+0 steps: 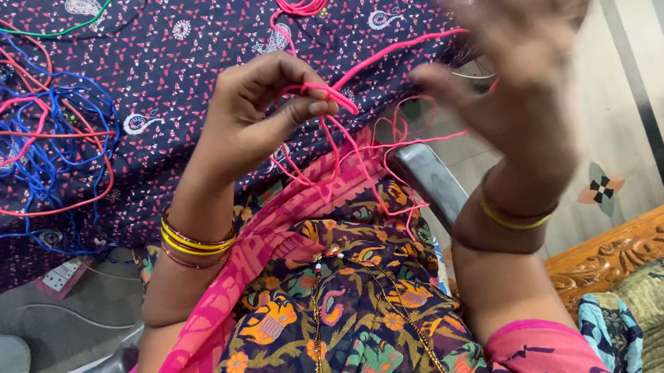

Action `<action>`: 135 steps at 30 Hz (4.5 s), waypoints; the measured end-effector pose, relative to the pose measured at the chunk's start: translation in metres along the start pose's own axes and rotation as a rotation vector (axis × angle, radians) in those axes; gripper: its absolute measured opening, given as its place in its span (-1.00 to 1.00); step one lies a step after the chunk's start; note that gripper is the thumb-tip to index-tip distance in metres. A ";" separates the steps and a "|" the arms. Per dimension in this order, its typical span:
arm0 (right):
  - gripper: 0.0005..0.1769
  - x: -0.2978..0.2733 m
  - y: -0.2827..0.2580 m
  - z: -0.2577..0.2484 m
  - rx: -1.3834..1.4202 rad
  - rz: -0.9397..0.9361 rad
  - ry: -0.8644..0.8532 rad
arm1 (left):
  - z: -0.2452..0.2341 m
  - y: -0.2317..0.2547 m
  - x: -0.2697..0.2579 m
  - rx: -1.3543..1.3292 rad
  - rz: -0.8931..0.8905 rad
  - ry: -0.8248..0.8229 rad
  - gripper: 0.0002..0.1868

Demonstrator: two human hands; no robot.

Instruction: The person repeatedly ties knots in a pink string using both hands. They pull the string taut, form loops, and tighten the knots, then release them to repeat the process. The workspace is a patterned table with other colored strings nearby.

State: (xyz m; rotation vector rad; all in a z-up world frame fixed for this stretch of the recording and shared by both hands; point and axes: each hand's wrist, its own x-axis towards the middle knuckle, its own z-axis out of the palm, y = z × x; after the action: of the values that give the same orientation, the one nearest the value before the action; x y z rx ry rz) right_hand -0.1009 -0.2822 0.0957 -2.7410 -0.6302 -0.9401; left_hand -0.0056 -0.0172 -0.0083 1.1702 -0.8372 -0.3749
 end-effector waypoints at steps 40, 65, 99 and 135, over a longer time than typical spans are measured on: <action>-0.88 -0.005 0.004 -0.034 0.237 -0.045 -0.255 | -0.039 0.013 -0.009 0.436 0.101 0.325 -0.59; -0.51 0.016 0.032 0.180 0.226 -0.042 -0.211 | -0.076 0.059 -0.052 0.627 -0.095 0.032 -0.74; -0.64 -0.023 0.048 0.253 0.236 0.228 -0.048 | 0.110 0.105 -0.032 0.761 0.815 -0.173 -0.92; -0.57 0.002 0.103 0.209 0.241 0.245 0.258 | -0.084 -0.035 -0.015 -0.525 -0.001 0.551 -0.86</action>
State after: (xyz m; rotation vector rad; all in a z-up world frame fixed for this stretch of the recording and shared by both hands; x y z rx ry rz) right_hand 0.0599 -0.3122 -0.0702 -2.3664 -0.3292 -1.0564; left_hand 0.0523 0.0341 -0.0573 0.7229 -0.2293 -0.2326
